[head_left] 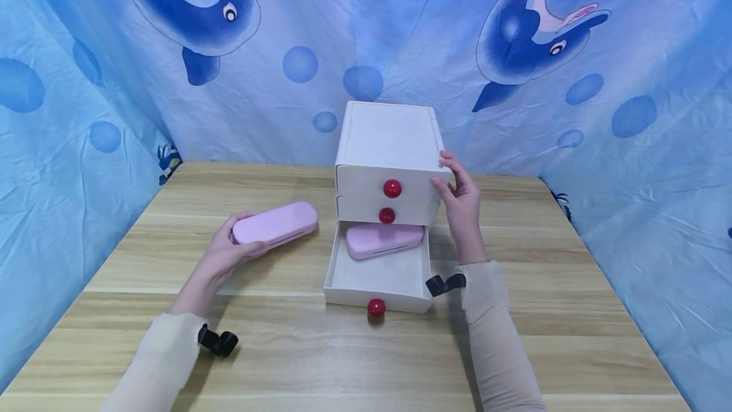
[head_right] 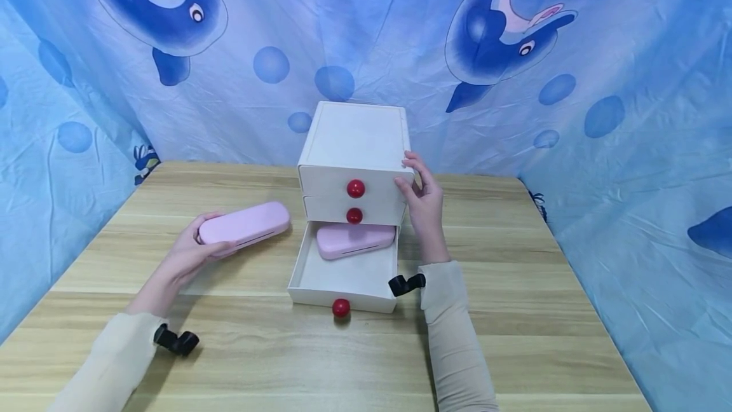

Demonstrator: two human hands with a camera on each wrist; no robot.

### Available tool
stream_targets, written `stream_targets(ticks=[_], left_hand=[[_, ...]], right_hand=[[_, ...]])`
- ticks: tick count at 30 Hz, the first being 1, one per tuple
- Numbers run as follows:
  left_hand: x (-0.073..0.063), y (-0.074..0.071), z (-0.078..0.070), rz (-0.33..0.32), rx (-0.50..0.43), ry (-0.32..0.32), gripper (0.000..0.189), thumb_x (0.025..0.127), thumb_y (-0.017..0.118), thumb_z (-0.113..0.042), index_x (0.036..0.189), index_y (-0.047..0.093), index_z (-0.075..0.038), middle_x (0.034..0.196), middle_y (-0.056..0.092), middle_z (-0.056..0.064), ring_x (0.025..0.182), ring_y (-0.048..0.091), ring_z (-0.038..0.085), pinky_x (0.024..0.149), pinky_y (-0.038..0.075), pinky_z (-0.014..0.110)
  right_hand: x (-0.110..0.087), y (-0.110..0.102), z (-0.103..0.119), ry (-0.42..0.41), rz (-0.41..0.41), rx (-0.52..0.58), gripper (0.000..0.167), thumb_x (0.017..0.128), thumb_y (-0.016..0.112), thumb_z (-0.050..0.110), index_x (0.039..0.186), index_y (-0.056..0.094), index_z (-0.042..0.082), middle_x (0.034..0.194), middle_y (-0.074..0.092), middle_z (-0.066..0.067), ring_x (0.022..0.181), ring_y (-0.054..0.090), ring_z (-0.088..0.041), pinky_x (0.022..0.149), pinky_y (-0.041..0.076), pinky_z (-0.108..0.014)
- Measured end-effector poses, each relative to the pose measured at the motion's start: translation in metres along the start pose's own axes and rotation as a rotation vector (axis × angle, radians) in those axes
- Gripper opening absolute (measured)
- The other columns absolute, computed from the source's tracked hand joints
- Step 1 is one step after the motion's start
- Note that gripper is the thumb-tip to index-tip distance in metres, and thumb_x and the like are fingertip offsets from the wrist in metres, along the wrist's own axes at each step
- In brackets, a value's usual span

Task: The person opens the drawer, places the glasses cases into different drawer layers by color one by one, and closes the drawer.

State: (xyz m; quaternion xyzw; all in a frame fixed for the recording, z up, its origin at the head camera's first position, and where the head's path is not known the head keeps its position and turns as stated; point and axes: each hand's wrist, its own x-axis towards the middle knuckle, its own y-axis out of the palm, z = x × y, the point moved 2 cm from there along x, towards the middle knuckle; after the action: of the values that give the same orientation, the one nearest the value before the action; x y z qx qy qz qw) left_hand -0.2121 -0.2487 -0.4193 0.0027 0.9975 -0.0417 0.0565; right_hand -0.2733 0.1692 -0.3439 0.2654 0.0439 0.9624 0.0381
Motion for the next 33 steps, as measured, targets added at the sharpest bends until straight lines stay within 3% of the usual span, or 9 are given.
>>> stream_targets(ticks=[4,9,17,23,33], left_hand=[[-0.010,0.002,-0.010,-0.016,0.077,0.064,0.076,0.078,0.074,0.003,0.144,0.037,-0.008,0.146,0.027,0.017,0.121,0.037,0.018,0.086,0.047,0.008],[-0.024,0.008,-0.024,-0.001,0.174,0.104,0.079,0.080,0.077,-0.006,0.146,0.034,-0.008,0.148,0.028,0.018,0.125,0.036,0.023,0.085,0.041,0.007],[-0.040,0.025,-0.041,0.069,0.177,0.200,0.073,0.080,0.077,-0.004,0.142,0.038,-0.006,0.139,0.036,0.012,0.114,0.042,0.015,0.084,0.046,0.011],[-0.048,0.035,-0.047,0.111,0.220,0.232,0.073,0.079,0.078,-0.005,0.142,0.040,-0.007,0.137,0.039,0.014,0.113,0.043,0.021,0.082,0.048,0.015],[-0.050,0.059,-0.047,0.176,0.204,0.270,0.074,0.074,0.080,0.001,0.139,0.044,-0.004,0.135,0.044,0.020,0.109,0.049,0.028,0.081,0.052,0.020]], right_hand=[[0.000,0.000,0.000,0.003,-0.001,-0.002,0.032,0.091,0.065,0.007,0.123,0.060,0.004,0.143,0.052,-0.001,0.141,0.038,-0.011,0.109,0.042,-0.023],[0.000,0.000,0.000,0.000,-0.007,-0.006,0.031,0.092,0.065,0.007,0.123,0.060,0.004,0.142,0.052,0.000,0.141,0.038,-0.010,0.109,0.042,-0.023],[0.001,-0.001,-0.001,0.009,-0.007,-0.002,0.031,0.092,0.065,0.007,0.122,0.060,0.003,0.143,0.052,-0.001,0.140,0.039,-0.011,0.108,0.043,-0.022],[0.001,0.000,-0.002,0.011,-0.010,-0.002,0.035,0.091,0.066,0.007,0.124,0.058,-0.002,0.143,0.052,-0.003,0.141,0.038,-0.010,0.108,0.042,-0.023],[0.000,0.000,-0.001,-0.005,-0.011,0.005,0.036,0.091,0.066,0.005,0.125,0.056,-0.004,0.142,0.052,-0.003,0.140,0.039,-0.010,0.107,0.043,-0.022]])
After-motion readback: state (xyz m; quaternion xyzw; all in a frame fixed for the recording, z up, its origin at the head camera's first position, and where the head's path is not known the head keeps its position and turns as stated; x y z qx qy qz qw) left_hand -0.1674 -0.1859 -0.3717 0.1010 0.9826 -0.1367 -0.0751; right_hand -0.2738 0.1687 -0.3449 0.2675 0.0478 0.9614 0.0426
